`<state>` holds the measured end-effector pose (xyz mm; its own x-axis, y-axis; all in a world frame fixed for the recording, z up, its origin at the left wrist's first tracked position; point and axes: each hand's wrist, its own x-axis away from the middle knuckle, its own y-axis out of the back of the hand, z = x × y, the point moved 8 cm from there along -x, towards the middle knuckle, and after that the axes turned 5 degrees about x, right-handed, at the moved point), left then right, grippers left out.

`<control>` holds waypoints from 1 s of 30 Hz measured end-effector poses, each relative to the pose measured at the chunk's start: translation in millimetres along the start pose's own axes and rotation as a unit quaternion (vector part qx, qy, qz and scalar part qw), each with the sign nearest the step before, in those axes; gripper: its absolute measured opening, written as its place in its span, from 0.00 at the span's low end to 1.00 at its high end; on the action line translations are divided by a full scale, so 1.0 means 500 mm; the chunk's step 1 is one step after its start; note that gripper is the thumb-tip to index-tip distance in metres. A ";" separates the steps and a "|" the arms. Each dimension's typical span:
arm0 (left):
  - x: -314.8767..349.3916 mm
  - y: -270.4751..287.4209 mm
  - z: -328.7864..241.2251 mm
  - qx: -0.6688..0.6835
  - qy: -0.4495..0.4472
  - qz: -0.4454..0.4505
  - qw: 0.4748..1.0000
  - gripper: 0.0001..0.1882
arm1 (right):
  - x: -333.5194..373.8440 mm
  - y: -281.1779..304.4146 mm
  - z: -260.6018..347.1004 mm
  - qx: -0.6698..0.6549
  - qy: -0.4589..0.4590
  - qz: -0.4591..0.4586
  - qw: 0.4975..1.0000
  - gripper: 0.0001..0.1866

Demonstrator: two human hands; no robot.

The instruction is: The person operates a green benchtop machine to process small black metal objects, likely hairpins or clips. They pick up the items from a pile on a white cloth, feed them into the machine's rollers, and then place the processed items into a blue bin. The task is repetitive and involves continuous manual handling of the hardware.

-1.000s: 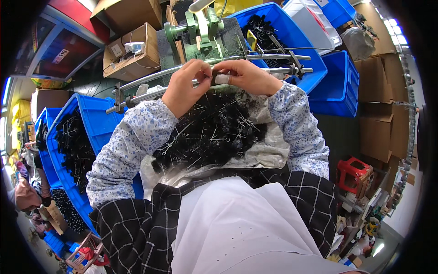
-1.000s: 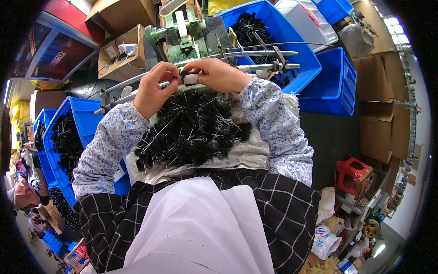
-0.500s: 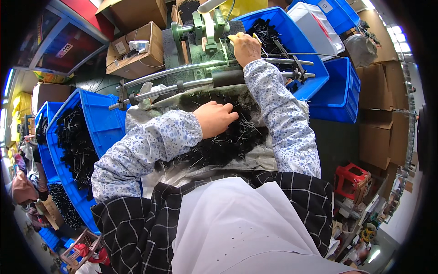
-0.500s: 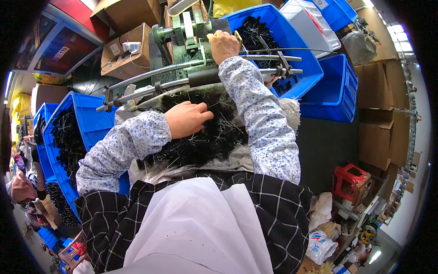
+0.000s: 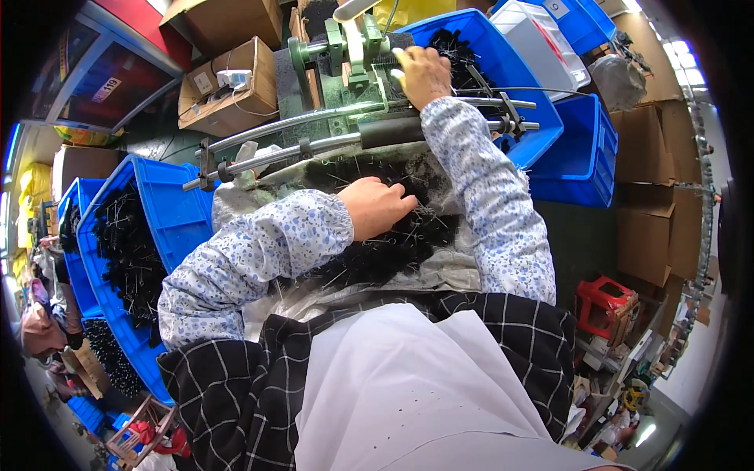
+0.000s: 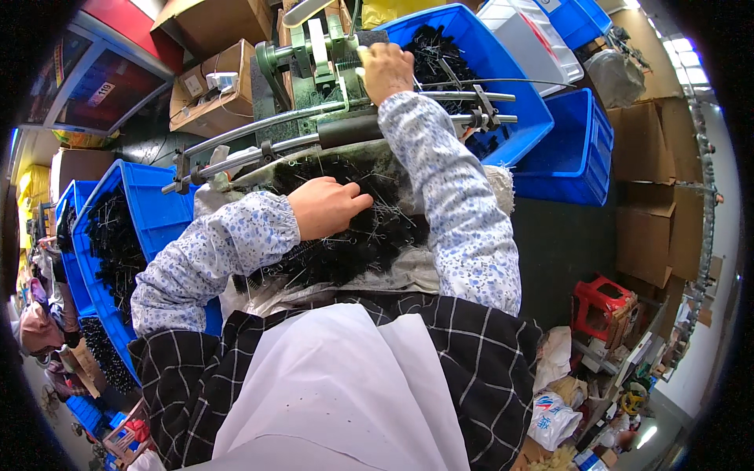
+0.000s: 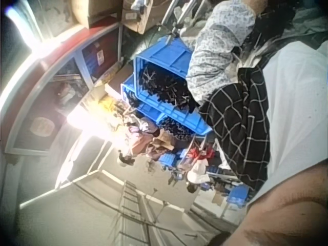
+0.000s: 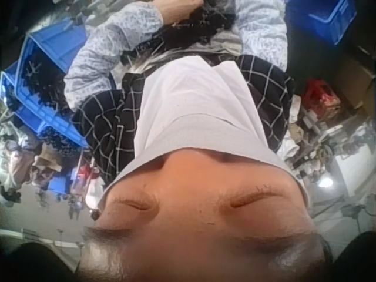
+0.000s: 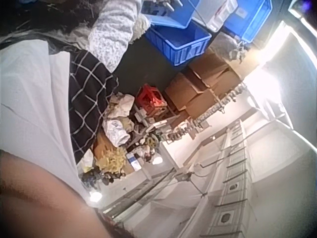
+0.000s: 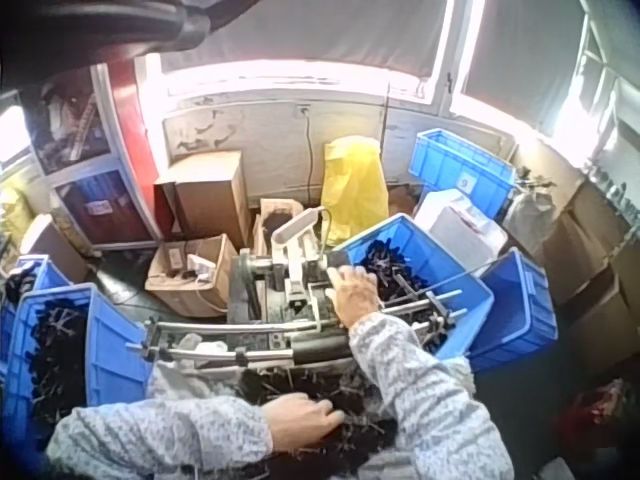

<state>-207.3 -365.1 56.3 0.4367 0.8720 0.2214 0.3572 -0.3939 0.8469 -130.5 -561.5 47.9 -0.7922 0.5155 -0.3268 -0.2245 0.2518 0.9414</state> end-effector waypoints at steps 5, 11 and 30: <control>0.020 0.035 -0.002 0.137 -0.017 -0.060 0.989 0.16 | 0.034 -0.006 -0.038 -0.026 -0.040 -0.033 0.998 0.18; 0.057 0.091 -0.004 0.244 -0.003 -0.092 0.965 0.14 | 0.019 -0.012 0.029 -0.055 -0.039 -0.023 0.997 0.14; 0.105 0.174 0.063 0.298 0.020 -0.216 0.929 0.10 | -0.018 -0.035 -0.119 -0.073 -0.074 0.060 0.993 0.12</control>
<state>-127.4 -362.7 126.5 0.1184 0.9917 -0.0491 0.8917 -0.0845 0.4446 -153.3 -619.0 39.3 -0.7287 0.6517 -0.2104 -0.2223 0.0654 0.9728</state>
